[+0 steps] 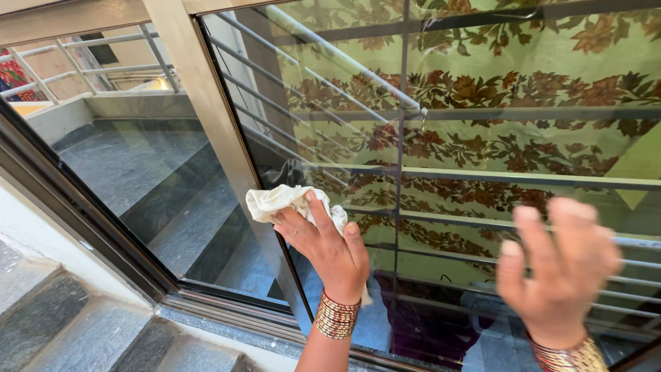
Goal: The person wipes a glass window pane with a white cloth, moving the cloth in circular and sweeping motions across the surface. The person uses both hands to hold the cloth and apply pressure while cleaning different sections of the window.
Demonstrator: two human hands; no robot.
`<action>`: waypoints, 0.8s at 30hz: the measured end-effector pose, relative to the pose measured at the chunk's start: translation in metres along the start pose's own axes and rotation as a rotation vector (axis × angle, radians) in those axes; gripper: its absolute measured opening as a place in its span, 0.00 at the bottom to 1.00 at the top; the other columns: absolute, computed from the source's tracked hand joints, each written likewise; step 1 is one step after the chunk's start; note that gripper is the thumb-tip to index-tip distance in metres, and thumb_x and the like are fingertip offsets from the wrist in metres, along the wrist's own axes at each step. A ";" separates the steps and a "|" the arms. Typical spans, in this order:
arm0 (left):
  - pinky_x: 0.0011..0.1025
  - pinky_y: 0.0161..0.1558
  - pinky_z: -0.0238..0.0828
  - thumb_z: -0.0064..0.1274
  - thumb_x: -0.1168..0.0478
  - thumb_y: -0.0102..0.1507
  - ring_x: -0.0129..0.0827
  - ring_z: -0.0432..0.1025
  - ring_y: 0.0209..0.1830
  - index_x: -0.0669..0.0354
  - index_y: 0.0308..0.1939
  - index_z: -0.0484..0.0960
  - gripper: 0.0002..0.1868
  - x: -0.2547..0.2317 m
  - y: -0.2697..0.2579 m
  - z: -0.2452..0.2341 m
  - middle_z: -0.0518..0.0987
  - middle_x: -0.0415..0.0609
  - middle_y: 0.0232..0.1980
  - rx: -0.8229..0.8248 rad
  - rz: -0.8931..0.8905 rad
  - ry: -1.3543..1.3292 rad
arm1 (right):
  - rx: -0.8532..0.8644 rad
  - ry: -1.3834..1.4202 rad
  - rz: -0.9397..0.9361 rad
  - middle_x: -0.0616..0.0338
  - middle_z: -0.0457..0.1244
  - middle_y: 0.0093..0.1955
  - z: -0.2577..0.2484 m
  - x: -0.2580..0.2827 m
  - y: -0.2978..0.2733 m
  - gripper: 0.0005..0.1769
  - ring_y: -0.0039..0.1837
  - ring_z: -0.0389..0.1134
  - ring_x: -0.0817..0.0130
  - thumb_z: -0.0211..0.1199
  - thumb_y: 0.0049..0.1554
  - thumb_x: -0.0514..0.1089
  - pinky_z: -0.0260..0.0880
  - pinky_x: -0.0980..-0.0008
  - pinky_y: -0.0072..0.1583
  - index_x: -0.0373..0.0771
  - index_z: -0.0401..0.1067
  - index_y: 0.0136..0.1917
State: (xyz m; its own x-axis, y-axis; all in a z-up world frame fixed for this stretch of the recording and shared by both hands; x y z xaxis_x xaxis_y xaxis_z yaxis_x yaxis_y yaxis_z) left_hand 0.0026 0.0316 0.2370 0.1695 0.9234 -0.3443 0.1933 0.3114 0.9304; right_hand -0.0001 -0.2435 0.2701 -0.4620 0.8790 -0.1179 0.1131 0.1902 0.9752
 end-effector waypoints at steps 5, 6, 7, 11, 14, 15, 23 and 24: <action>0.67 0.80 0.20 0.22 0.42 0.75 0.65 0.32 0.87 0.59 0.80 0.55 0.35 0.015 0.019 0.000 0.42 0.67 0.85 0.003 0.006 0.057 | -0.082 -0.090 0.093 0.36 0.52 0.82 -0.008 -0.037 -0.041 0.28 0.78 0.58 0.39 0.52 0.71 0.49 0.60 0.49 0.73 0.36 0.63 0.80; 0.67 0.79 0.19 0.22 0.42 0.75 0.64 0.32 0.87 0.59 0.80 0.56 0.35 0.019 0.025 -0.001 0.42 0.67 0.85 0.000 0.003 0.076 | -0.080 -0.056 0.108 0.35 0.52 0.82 -0.006 -0.041 -0.048 0.27 0.77 0.58 0.39 0.51 0.73 0.49 0.61 0.50 0.73 0.35 0.61 0.79; 0.66 0.80 0.19 0.22 0.42 0.75 0.64 0.32 0.87 0.60 0.81 0.54 0.36 0.024 0.032 -0.003 0.42 0.66 0.85 -0.005 -0.005 0.086 | -0.058 -0.049 0.150 0.34 0.53 0.79 -0.003 -0.048 -0.055 0.28 0.74 0.59 0.39 0.52 0.72 0.49 0.62 0.50 0.71 0.34 0.61 0.79; 0.65 0.83 0.24 0.21 0.41 0.77 0.62 0.31 0.89 0.62 0.83 0.51 0.37 0.036 0.050 -0.012 0.40 0.66 0.86 -0.047 -0.034 0.096 | 0.007 -0.010 0.272 0.33 0.61 0.68 0.014 -0.065 -0.073 0.34 0.62 0.65 0.39 0.55 0.67 0.50 0.67 0.50 0.61 0.29 0.63 0.80; 0.64 0.84 0.26 0.21 0.41 0.78 0.61 0.31 0.89 0.62 0.83 0.51 0.37 0.041 0.050 -0.013 0.39 0.66 0.86 -0.075 -0.057 0.089 | -0.084 0.126 0.137 0.35 0.61 0.71 0.012 -0.056 -0.070 0.30 0.67 0.66 0.41 0.52 0.71 0.46 0.69 0.54 0.67 0.24 0.59 0.79; 0.64 0.84 0.27 0.21 0.41 0.78 0.60 0.32 0.89 0.63 0.83 0.51 0.37 0.043 0.049 -0.013 0.39 0.67 0.86 -0.082 -0.066 0.087 | -0.091 0.112 0.124 0.36 0.60 0.71 0.014 -0.056 -0.071 0.30 0.67 0.66 0.42 0.52 0.71 0.45 0.69 0.55 0.67 0.24 0.58 0.79; 0.66 0.82 0.28 0.21 0.42 0.77 0.62 0.33 0.88 0.66 0.81 0.52 0.37 0.065 0.011 -0.003 0.42 0.65 0.86 -0.074 -0.093 0.145 | -0.075 0.102 0.145 0.35 0.59 0.72 0.024 -0.064 -0.092 0.29 0.69 0.65 0.45 0.50 0.72 0.43 0.67 0.60 0.71 0.24 0.54 0.81; 0.67 0.82 0.27 0.21 0.43 0.77 0.63 0.32 0.88 0.67 0.81 0.51 0.37 0.069 0.003 0.000 0.43 0.64 0.85 -0.064 -0.101 0.152 | -0.082 0.140 0.170 0.35 0.59 0.72 0.025 -0.064 -0.094 0.29 0.69 0.65 0.45 0.50 0.73 0.43 0.66 0.60 0.71 0.23 0.55 0.80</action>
State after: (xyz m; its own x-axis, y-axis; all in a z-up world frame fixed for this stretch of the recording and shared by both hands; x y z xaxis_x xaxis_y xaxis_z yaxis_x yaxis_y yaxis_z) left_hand 0.0144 0.0962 0.2157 0.0034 0.9086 -0.4177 0.1397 0.4132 0.8999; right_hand 0.0410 -0.3062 0.1816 -0.5605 0.8251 0.0707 0.1304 0.0036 0.9915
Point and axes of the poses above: each hand's wrist, its own y-axis towards the middle knuckle, its own z-axis out of the palm, x = y × z, the point moved 10 cm from there along y, towards the middle knuckle
